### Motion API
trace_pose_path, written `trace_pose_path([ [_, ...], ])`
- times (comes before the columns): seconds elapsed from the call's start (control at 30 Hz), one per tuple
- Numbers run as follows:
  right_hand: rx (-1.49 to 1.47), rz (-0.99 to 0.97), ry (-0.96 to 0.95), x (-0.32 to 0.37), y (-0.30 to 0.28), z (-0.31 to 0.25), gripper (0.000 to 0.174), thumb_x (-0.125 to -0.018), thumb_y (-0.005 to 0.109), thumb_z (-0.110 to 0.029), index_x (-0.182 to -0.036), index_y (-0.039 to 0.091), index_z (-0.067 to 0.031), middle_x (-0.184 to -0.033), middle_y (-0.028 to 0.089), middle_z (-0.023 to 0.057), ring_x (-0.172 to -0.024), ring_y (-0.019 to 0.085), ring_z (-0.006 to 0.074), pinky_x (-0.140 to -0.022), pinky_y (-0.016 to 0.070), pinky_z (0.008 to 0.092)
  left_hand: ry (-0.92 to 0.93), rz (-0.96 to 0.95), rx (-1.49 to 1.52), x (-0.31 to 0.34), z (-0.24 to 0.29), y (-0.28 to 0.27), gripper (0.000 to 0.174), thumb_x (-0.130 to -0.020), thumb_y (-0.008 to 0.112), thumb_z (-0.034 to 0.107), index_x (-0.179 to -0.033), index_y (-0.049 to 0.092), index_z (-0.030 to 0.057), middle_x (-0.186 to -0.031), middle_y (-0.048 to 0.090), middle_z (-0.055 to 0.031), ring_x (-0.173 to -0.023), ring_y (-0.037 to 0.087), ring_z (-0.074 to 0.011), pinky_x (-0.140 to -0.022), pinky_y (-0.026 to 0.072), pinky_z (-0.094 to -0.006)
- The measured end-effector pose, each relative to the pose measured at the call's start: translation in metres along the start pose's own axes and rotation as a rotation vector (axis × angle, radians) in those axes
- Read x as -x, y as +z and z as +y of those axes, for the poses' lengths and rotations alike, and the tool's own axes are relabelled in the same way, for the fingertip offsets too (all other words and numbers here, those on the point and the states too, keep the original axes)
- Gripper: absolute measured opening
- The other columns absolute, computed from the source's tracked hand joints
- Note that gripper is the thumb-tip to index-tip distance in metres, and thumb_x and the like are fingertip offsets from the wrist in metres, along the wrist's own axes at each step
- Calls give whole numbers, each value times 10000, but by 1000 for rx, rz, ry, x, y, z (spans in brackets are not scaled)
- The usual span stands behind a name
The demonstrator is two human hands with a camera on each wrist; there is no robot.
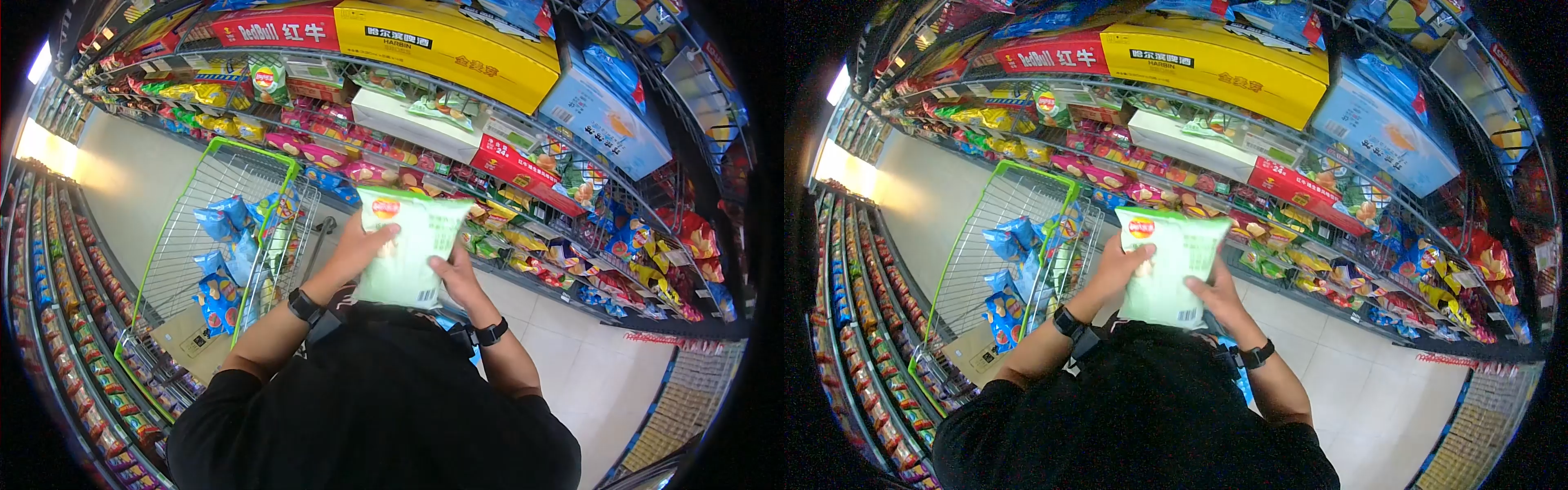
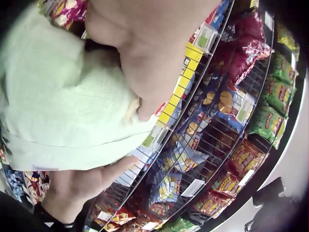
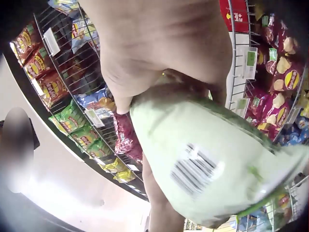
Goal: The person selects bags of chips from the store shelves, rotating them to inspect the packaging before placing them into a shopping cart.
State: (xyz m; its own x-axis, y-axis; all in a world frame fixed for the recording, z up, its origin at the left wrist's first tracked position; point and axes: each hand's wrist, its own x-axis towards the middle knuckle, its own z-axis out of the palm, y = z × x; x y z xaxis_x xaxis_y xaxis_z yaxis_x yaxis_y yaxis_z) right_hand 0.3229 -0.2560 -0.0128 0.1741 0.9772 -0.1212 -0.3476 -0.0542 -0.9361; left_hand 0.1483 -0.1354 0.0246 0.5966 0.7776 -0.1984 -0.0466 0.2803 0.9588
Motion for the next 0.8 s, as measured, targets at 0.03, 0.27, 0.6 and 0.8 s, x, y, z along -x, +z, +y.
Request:
trace_pose_path([
  [0.03, 39, -28, 58, 2, 3, -1, 570, -859, 685, -213, -1312, 424, 15, -1205, 572, 121, -1081, 553, 185, -924, 456, 333, -9, 39, 45, -3, 0, 0, 350, -899, 629, 168, -1177, 527, -20, -1031, 649, -79, -885, 630, -133, -769, 522, -287],
  [0.27, -168, 104, 283, -2, 5, 5, 509, -897, 631, -185, -1301, 421, 42, -1195, 578, 131, -1037, 592, 185, -871, 497, 314, -128, -15, 43, -12, -9, -7, 521, -931, 589, 238, -1334, 389, -24, -1234, 547, -133, -1096, 549, -181, -928, 459, -317],
  [0.6, -374, 144, 355, -13, -5, 12, 484, -918, 597, -200, -1310, 433, 32, -1209, 585, 138, -1038, 615, 214, -874, 511, 345, -257, -181, 57, -8, -16, -5, 552, -933, 582, 215, -1364, 357, -47, -1271, 527, -142, -1113, 551, -191, -921, 475, -314],
  [0.8, -426, 86, 361, -18, -1, 12, 501, -918, 587, -171, -1325, 398, 51, -1227, 563, 153, -1056, 602, 214, -879, 505, 338, -274, -163, 105, -8, -20, -11, 534, -940, 572, 215, -1351, 364, -55, -1254, 537, -149, -1102, 561, -196, -914, 484, -316],
])
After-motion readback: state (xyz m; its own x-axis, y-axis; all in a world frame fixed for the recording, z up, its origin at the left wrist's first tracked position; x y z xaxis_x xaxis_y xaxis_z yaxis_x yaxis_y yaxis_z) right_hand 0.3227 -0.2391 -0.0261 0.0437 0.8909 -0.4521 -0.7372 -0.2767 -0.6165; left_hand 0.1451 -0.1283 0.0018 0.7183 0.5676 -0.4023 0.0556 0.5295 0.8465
